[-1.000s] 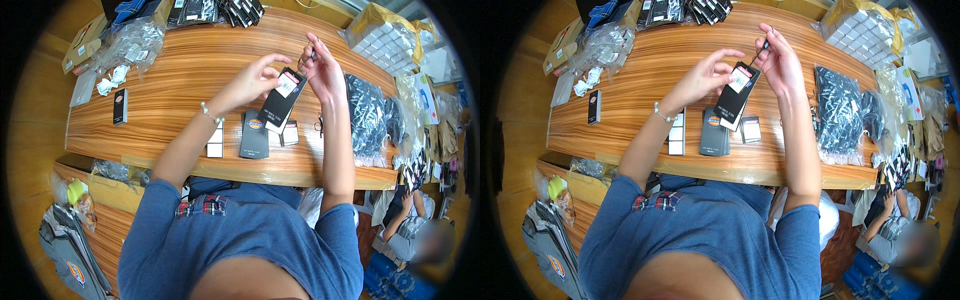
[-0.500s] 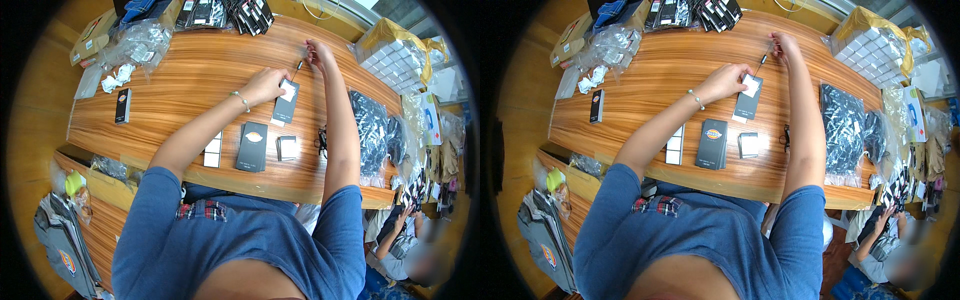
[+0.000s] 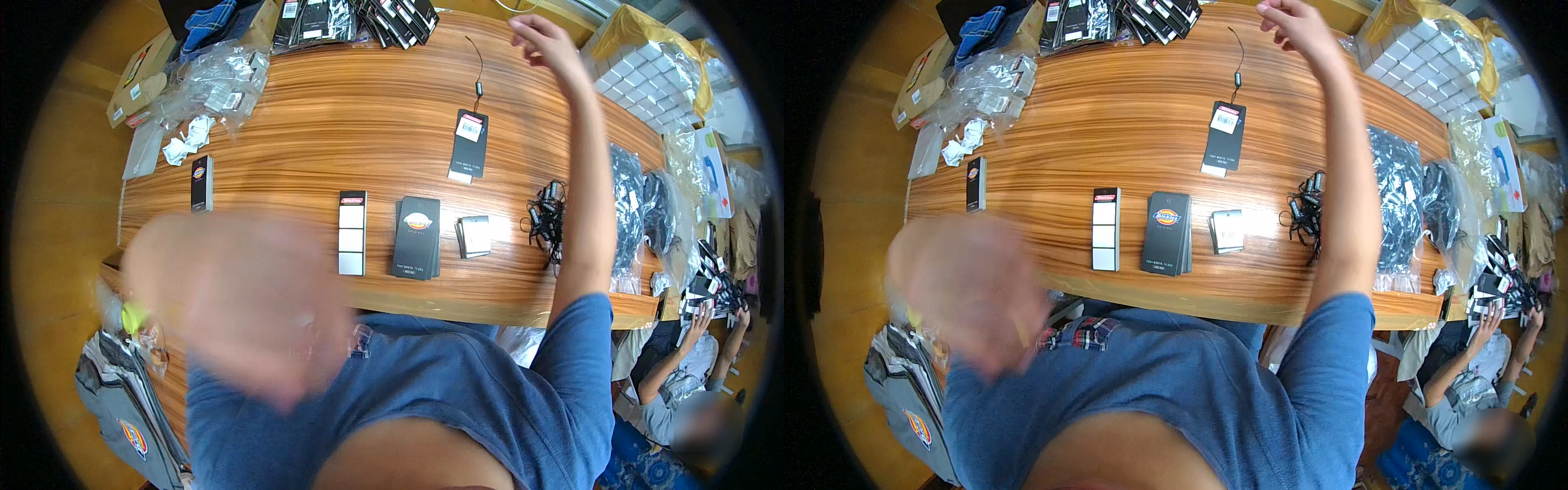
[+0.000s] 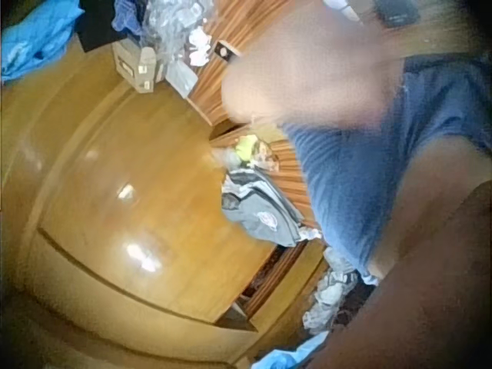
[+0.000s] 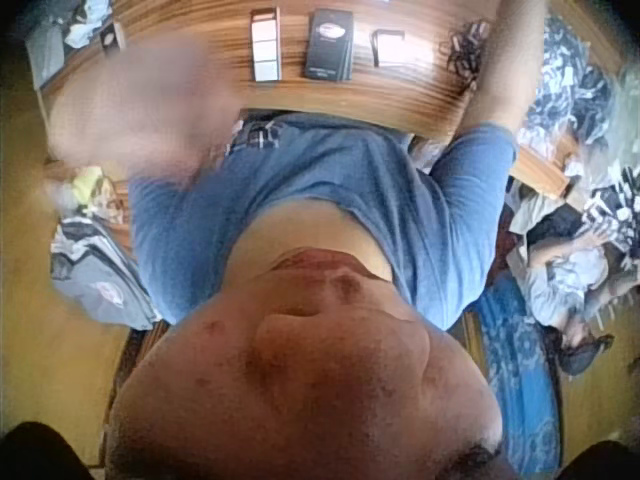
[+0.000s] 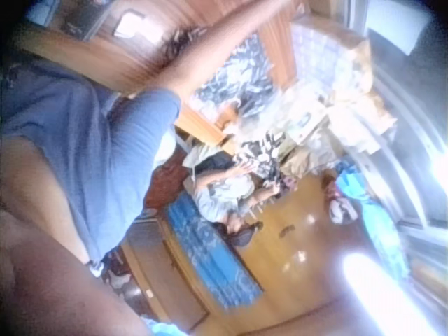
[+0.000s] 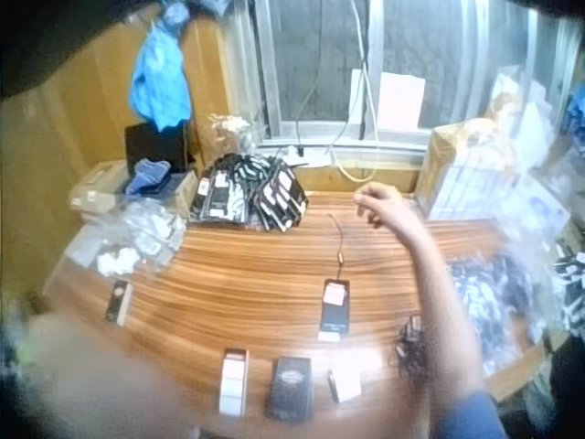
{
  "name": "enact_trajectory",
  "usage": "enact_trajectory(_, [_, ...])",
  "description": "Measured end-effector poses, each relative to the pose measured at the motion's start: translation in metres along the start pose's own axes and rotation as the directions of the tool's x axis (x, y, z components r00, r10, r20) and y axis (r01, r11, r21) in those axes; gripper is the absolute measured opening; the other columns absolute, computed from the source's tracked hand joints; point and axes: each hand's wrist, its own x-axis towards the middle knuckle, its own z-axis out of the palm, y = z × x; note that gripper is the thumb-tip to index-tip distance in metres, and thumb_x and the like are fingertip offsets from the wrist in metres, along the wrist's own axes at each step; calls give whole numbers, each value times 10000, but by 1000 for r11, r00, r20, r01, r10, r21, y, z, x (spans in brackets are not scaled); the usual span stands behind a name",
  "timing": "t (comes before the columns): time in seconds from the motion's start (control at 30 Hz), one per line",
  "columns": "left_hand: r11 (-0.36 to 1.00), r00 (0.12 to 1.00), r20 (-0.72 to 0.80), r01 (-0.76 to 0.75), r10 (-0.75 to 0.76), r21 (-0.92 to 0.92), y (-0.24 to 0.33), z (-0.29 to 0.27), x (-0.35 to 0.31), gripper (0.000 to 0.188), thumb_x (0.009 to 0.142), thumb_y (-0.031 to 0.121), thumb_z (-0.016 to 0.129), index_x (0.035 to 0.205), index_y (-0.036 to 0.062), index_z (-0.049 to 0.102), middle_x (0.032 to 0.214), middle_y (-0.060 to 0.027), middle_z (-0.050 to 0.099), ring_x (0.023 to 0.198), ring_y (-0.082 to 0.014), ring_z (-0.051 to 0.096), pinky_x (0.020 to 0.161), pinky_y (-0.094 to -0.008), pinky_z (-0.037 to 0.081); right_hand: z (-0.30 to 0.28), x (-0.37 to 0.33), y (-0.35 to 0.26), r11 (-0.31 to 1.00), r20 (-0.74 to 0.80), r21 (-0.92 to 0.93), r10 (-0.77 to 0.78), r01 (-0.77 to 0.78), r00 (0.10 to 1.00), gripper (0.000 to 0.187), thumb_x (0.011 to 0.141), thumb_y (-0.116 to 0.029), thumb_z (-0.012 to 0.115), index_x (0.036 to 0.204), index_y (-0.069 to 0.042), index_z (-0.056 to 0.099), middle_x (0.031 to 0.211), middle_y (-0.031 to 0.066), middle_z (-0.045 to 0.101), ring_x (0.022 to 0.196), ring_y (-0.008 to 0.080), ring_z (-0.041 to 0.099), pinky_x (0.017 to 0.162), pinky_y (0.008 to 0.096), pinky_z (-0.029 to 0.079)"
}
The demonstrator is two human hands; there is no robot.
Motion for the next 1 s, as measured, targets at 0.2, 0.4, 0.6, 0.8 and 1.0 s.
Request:
enact_trajectory(0.2, [996, 844, 534, -88, 59, 30, 114, -16, -27, 202, 882, 239, 463, 950, 96, 588, 986, -65, 585, 861, -179, 569, 668, -313, 452, -26, -217, -161, 746, 781, -29, -399, 665, 481, 287, 828, -296, 580, 796, -11, 602, 684, 58, 578, 546, 148, 520, 523, 281, 394])
enact_trajectory(0.4, [993, 815, 574, -115, 80, 25, 125, -2, -33, 217, 879, 238, 470, 967, 80, 590, 974, -78, 583, 858, -188, 570, 686, -323, 455, 42, -313, -177, 739, 818, 60, -422, 671, 392, 268, 828, -276, 581, 826, -9, 607, 713, 66, 589, 587, 167, 541, 563, 290, 415])
enact_trajectory(0.6, [997, 818, 571, -71, 64, -11, 132, 14, -39, 234, 876, 238, 478, 983, 64, 592, 963, -90, 580, 855, -197, 570, 703, -333, 457, 48, -344, -176, 784, 815, 129, -433, 607, 386, 252, 828, -255, 583, 857, -6, 612, 741, 74, 599, 629, 186, 561, 603, 299, 437])
enact_trajectory(0.8, [994, 809, 587, 27, 40, -105, 121, 21, -43, 253, 873, 238, 485, 999, 47, 594, 951, -102, 578, 852, -206, 570, 720, -342, 460, 26, -356, -175, 840, 824, 313, -473, 444, 313, 241, 829, -235, 585, 887, -4, 618, 769, 82, 610, 670, 205, 581, 642, 309, 458])
enact_trajectory(1.0, [840, 855, 437, 439, -281, -319, 35, 33, -45, 273, 870, 237, 493, 1016, 31, 596, 940, -115, 576, 849, -215, 570, 737, -352, 462, 10, -316, -151, 836, 748, 546, -514, 49, 420, 234, 829, -215, 586, 918, -1, 623, 798, 90, 620, 711, 225, 602, 682, 318, 479])
